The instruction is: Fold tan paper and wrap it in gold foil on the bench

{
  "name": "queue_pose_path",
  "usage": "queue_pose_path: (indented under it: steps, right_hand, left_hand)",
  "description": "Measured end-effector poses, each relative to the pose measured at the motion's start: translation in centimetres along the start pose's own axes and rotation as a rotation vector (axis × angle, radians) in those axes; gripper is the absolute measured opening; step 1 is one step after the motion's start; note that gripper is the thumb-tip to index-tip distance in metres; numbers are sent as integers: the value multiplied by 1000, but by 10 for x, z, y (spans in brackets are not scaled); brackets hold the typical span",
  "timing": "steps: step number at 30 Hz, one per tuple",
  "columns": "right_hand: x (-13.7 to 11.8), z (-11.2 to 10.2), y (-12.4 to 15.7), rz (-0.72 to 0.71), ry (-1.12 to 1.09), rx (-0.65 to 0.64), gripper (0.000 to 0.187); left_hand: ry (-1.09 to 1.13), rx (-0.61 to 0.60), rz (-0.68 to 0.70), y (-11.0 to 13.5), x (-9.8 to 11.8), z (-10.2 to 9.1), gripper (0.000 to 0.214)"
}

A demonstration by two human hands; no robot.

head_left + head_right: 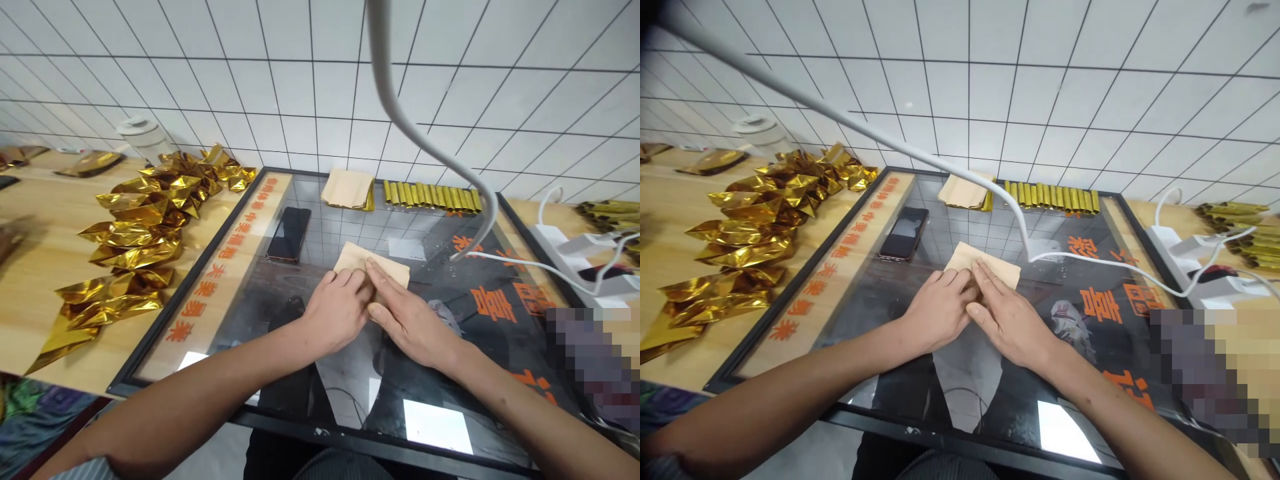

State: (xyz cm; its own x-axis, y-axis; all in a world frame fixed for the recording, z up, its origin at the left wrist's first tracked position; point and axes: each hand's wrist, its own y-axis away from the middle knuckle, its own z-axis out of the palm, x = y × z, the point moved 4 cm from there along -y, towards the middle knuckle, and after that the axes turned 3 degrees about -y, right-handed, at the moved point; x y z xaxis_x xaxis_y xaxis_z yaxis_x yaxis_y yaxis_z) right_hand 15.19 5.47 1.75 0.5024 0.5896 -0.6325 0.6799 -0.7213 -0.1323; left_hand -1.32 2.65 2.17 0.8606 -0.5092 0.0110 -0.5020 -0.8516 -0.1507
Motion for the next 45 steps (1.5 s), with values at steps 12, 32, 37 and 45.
queue_pose_path:
  steps: [12,32,37,45]
  right_hand:
    - [-16,-1,3,-87,60,36,83]
    - [18,-4,-6,81,385,73,72]
    - [5,-8,-3,22,448,119,72]
    - [21,-12,-3,170,555,61,67]
  left_hand:
    - [175,84,54,-2,-13,10,39]
    - [-18,90,19,0,-15,-1,32]
    - [51,119,56,-1,-20,5,34]
    - [32,127,56,-2,-22,15,42]
